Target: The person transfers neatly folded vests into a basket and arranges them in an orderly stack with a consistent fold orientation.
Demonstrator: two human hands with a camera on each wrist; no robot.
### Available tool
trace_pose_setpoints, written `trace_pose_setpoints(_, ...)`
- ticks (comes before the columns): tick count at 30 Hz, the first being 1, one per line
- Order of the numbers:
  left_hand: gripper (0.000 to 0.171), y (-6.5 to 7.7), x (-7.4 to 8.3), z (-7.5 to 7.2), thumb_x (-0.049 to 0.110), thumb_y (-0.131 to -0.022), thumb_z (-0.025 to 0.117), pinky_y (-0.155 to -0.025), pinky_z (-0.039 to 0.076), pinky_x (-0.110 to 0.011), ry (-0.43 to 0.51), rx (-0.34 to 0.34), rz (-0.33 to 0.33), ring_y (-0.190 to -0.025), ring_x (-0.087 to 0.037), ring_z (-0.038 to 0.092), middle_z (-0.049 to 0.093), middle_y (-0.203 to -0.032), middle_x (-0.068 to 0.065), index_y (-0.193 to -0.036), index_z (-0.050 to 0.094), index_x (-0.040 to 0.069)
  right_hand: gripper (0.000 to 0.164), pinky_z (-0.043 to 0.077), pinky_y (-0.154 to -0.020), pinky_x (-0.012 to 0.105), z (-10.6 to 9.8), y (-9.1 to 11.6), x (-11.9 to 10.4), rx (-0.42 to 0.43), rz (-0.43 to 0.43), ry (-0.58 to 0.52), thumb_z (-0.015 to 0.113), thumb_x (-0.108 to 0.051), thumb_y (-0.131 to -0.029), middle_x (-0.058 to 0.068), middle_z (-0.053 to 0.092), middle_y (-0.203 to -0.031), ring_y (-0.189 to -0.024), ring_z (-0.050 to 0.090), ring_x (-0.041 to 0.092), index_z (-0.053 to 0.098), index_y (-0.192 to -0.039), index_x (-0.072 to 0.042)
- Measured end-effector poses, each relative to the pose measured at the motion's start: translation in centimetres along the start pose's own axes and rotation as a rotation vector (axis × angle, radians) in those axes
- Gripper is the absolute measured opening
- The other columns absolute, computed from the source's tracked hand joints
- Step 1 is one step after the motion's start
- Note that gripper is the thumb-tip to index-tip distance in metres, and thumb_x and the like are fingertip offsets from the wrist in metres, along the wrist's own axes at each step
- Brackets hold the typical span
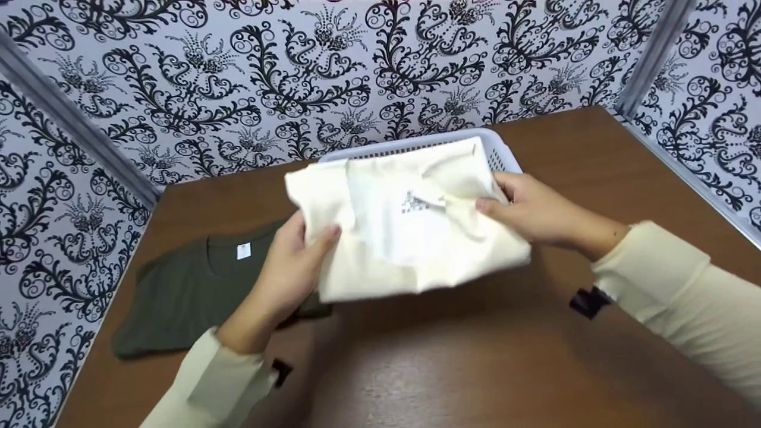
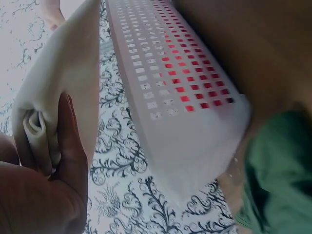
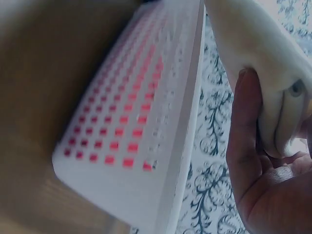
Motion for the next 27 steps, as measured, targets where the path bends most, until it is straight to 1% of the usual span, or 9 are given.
trace_pose_setpoints(2, 0.033, -1.1, 0.5, 0.6, 0.01, -0.1, 0.057, -0.071, 0.061, -0.041, -0.002, -0.007, 0.008, -0.086, -0.027, 0.071, 0.067, -0.112, -0.021, -0.132, 0.054, 0.001, 0.035, 0.061, -0.064, 0.034, -0.7, -0.8, 0.2, 0.021, 0.021, 0.043, 0.055, -0.02, -0.102, 0.024, 0.067, -0.11, -0.072, 0.071, 0.017, 0.054, -0.131, 0.001)
trace_pose_setpoints(6, 0.033, -3.2, 0.7, 1.5, 0.011, -0.101, 0.052, -0.075, 0.06, -0.042, -0.073, -0.007, 0.019, -0.09, -0.029, 0.069, 0.066, -0.114, -0.022, -0.133, 0.053, 0.001, 0.036, 0.059, -0.067, 0.028, -1.7, -2.1, 0.6, 0.049, 0.04, 0.111, 0.054, -0.021, -0.102, 0.023, 0.066, -0.114, -0.076, 0.068, 0.015, 0.056, -0.131, 0.0)
trace_pose_setpoints(11, 0.033, -5.4, 0.5, 1.9, 0.012, -0.102, 0.049, -0.089, 0.055, -0.043, -0.18, -0.012, 0.01, -0.102, -0.029, 0.064, 0.064, -0.121, -0.021, -0.132, 0.052, 0.0, 0.037, 0.058, -0.068, 0.027, -2.3, -3.4, 1.1, 0.05, 0.073, 0.119, 0.053, -0.02, -0.102, 0.025, 0.064, -0.12, -0.08, 0.067, 0.015, 0.055, -0.133, 0.002)
trace_pose_setpoints(15, 0.036, -6.9, 0.2, 2.1, 0.013, -0.102, 0.047, -0.092, 0.054, -0.045, -0.22, -0.025, -0.017, -0.108, -0.031, 0.062, 0.06, -0.127, -0.022, -0.136, 0.047, 0.001, 0.037, 0.059, -0.067, 0.029, -2.7, -4.6, 1.5, 0.056, 0.095, 0.128, 0.052, -0.019, -0.102, 0.026, 0.063, -0.121, -0.078, 0.067, 0.016, 0.054, -0.133, 0.001)
trace_pose_setpoints(17, 0.04, -7.3, 0.1, 2.3, 0.013, -0.101, 0.049, -0.092, 0.055, -0.045, -0.218, -0.051, -0.038, -0.109, -0.032, 0.063, 0.059, -0.13, -0.022, -0.14, 0.044, 0.001, 0.036, 0.058, -0.068, 0.028, -2.7, -5.1, 1.7, 0.058, 0.094, 0.138, 0.052, -0.017, -0.102, 0.026, 0.063, -0.12, -0.079, 0.066, 0.016, 0.055, -0.133, 0.001)
trace_pose_setpoints(19, 0.046, -7.6, 0.0, 2.5, 0.013, -0.098, 0.055, -0.091, 0.056, -0.044, -0.244, -0.093, -0.052, -0.111, -0.033, 0.063, 0.058, -0.13, -0.022, -0.141, 0.042, 0.002, 0.035, 0.057, -0.069, 0.028, -2.7, -5.7, 1.9, 0.063, 0.091, 0.146, 0.052, -0.016, -0.102, 0.025, 0.064, -0.119, -0.08, 0.065, 0.017, 0.056, -0.131, 0.001)
trace_pose_setpoints(23, 0.057, -8.0, -0.2, 2.8, 0.011, -0.089, 0.067, -0.092, 0.057, -0.042, -0.322, -0.175, -0.041, -0.113, -0.032, 0.063, 0.06, -0.13, -0.021, -0.139, 0.043, 0.0, 0.032, 0.057, -0.071, 0.03, -2.2, -6.6, 2.4, 0.054, 0.09, 0.159, 0.051, -0.014, -0.1, 0.025, 0.065, -0.117, -0.081, 0.066, 0.02, 0.057, -0.128, 0.001)
trace_pose_setpoints(25, 0.056, -8.2, -0.4, 2.8, 0.01, -0.087, 0.069, -0.093, 0.056, -0.041, -0.371, -0.196, -0.028, -0.113, -0.032, 0.063, 0.061, -0.128, -0.021, -0.137, 0.046, -0.001, 0.032, 0.057, -0.076, 0.034, -1.9, -6.9, 2.7, 0.04, 0.094, 0.182, 0.051, -0.013, -0.1, 0.025, 0.065, -0.119, -0.086, 0.066, 0.024, 0.057, -0.128, 0.001)
trace_pose_setpoints(27, 0.054, -8.6, -0.5, 2.8, 0.01, -0.088, 0.069, -0.094, 0.056, -0.04, -0.397, -0.199, -0.025, -0.113, -0.032, 0.063, 0.062, -0.127, -0.021, -0.136, 0.048, -0.001, 0.032, 0.057, -0.081, 0.038, -1.8, -7.1, 3.0, 0.029, 0.099, 0.215, 0.051, -0.012, -0.099, 0.026, 0.064, -0.122, -0.093, 0.065, 0.028, 0.057, -0.128, 0.002)
Point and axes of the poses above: each hand's wrist, its own y-axis away from the middle knuckle, its own z-axis out of the palm, x = y × z, the point moved 2 cm from there along -y, towards the middle knuckle
